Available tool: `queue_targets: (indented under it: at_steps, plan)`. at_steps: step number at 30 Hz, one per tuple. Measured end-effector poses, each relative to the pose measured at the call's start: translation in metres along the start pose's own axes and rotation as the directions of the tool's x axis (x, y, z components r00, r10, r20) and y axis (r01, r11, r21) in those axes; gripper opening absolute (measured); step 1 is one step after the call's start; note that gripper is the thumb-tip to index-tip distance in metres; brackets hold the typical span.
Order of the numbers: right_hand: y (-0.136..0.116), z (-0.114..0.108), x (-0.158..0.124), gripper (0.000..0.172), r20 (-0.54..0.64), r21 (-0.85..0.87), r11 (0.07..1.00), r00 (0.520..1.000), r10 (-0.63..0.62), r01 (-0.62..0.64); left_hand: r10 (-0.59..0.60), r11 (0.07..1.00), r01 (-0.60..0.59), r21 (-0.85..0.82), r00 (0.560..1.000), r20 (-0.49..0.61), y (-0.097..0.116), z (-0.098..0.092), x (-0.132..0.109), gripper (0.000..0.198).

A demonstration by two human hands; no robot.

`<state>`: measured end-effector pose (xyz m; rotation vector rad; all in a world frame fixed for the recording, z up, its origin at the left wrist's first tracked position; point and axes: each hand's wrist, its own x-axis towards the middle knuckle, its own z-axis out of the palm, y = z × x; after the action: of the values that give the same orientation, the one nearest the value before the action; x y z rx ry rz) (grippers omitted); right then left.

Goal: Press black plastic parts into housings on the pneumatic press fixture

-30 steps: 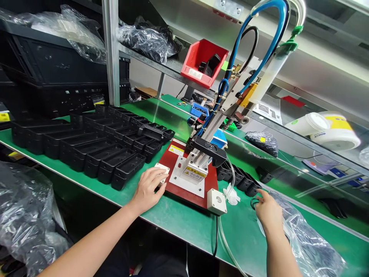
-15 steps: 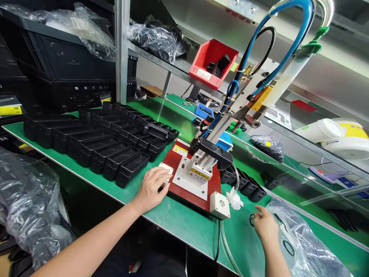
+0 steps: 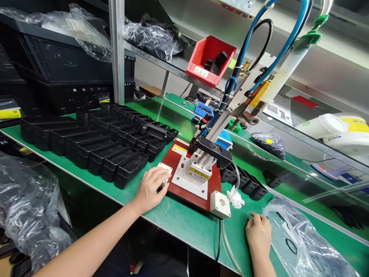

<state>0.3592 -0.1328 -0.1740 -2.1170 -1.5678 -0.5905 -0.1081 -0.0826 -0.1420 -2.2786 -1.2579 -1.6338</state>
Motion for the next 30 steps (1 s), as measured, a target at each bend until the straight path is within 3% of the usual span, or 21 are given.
queue_targets:
  at_steps: [11, 17, 24, 30]
  plan:
    - [0.004, 0.000, 0.000, 0.031, -0.124, 0.031, 0.997, 0.990, -0.070, 0.074, 0.001, 1.000, -0.001, -0.001, 1.000, 0.003, -0.001, 0.001, 0.001, 0.030]
    - [-0.021, -0.017, 0.008, 0.035, -0.219, 0.058, 0.996, 0.974, -0.055, 0.069, -0.010, 1.000, 0.010, -0.002, 1.000, 0.002, 0.001, -0.001, 0.001, 0.030]
    - [-0.068, -0.037, 0.025, 0.035, -0.114, 0.170, 0.972, 0.983, -0.143, 0.162, -0.009, 1.000, 0.009, 0.000, 1.000, 0.005, 0.001, 0.000, 0.000, 0.030]
    - [-0.089, -0.054, 0.029, 0.037, 0.039, 0.321, 0.938, 0.988, -0.149, 0.129, -0.010, 1.000, 0.010, 0.001, 1.000, 0.007, 0.000, 0.000, 0.000, 0.028]
